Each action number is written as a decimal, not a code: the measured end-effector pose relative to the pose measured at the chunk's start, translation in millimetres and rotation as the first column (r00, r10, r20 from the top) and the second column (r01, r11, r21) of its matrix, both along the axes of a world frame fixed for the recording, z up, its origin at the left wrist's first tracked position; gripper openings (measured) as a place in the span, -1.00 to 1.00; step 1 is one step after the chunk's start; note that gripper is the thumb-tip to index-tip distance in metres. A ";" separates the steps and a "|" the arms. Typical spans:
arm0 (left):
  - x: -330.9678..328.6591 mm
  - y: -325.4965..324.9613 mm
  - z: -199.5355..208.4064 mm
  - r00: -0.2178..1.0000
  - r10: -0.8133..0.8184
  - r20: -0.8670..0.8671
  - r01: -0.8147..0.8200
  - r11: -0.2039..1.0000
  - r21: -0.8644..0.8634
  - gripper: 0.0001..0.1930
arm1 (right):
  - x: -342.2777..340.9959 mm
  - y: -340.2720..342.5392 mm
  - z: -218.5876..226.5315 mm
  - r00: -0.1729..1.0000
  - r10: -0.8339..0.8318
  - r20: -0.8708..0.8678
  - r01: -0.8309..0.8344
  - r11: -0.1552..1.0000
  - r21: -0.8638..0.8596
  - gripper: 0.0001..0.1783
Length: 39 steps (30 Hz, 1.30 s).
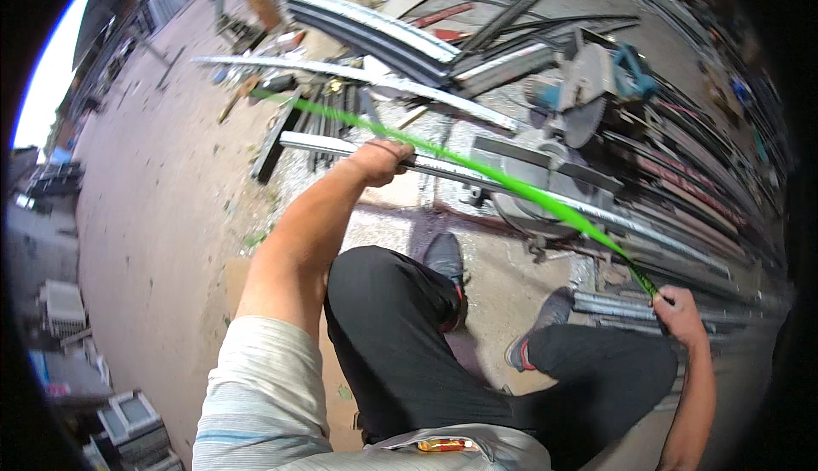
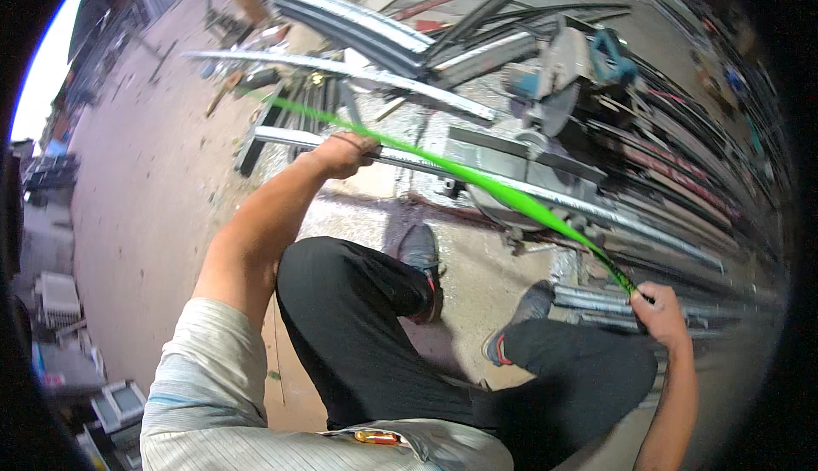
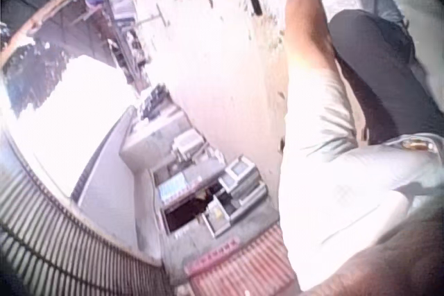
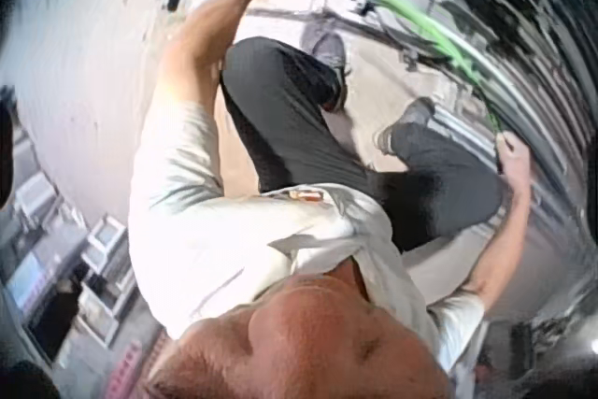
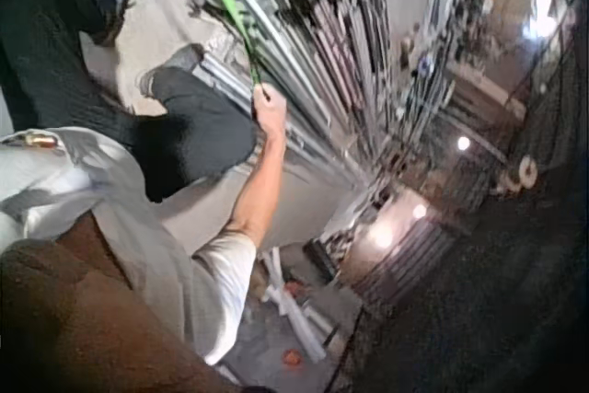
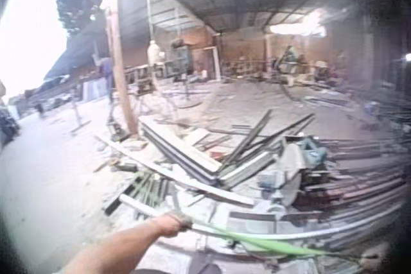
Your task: The person measures and marks metal profiles with a tape measure and marker, then uses a miter saw to cut them to length. The person repeats the measuring, marking, and cutting process for multiple pieces.
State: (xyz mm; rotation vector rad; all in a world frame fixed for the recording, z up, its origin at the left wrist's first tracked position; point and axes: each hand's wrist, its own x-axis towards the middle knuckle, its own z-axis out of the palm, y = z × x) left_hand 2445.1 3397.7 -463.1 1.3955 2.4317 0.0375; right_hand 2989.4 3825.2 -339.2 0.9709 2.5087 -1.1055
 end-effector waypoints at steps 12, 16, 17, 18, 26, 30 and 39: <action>-19.0 -24.8 -86.2 0.996 0.061 0.068 -0.060 0.998 -0.021 -0.79 | -94.9 53.9 -98.8 0.941 0.125 0.313 -0.101 0.991 -0.091 -0.71; -22.3 -44.2 -119.5 0.998 0.049 0.046 -0.054 0.994 0.096 -0.76 | -109.7 62.0 -115.6 0.911 0.212 0.354 -0.188 0.977 -0.101 -0.66; -22.2 -38.7 -123.1 0.999 0.040 0.029 -0.044 0.991 0.126 -0.75 | -105.0 71.3 -116.8 0.903 0.264 0.338 -0.243 0.964 -0.103 -0.64; -22.9 -33.8 -124.7 0.999 0.039 0.006 -0.039 0.988 0.152 -0.74 | -108.7 72.5 -112.3 0.883 0.251 0.397 -0.232 0.968 -0.096 -0.65; -22.7 -39.8 -116.4 0.995 0.094 -0.026 -0.090 0.986 0.138 -0.60 | -108.8 76.4 -113.6 0.888 0.184 0.420 -0.130 0.979 -0.155 -0.67; -19.1 -35.3 -117.3 0.987 0.152 -0.046 -0.140 0.969 0.203 -0.71 | -98.1 76.6 -111.5 0.921 0.188 0.341 -0.153 0.980 -0.126 -0.69; -8.9 -87.0 -111.3 0.835 0.541 -0.094 -0.463 0.786 0.410 -0.37 | -102.8 75.1 -121.2 0.900 0.107 0.423 -0.066 0.992 -0.110 -0.69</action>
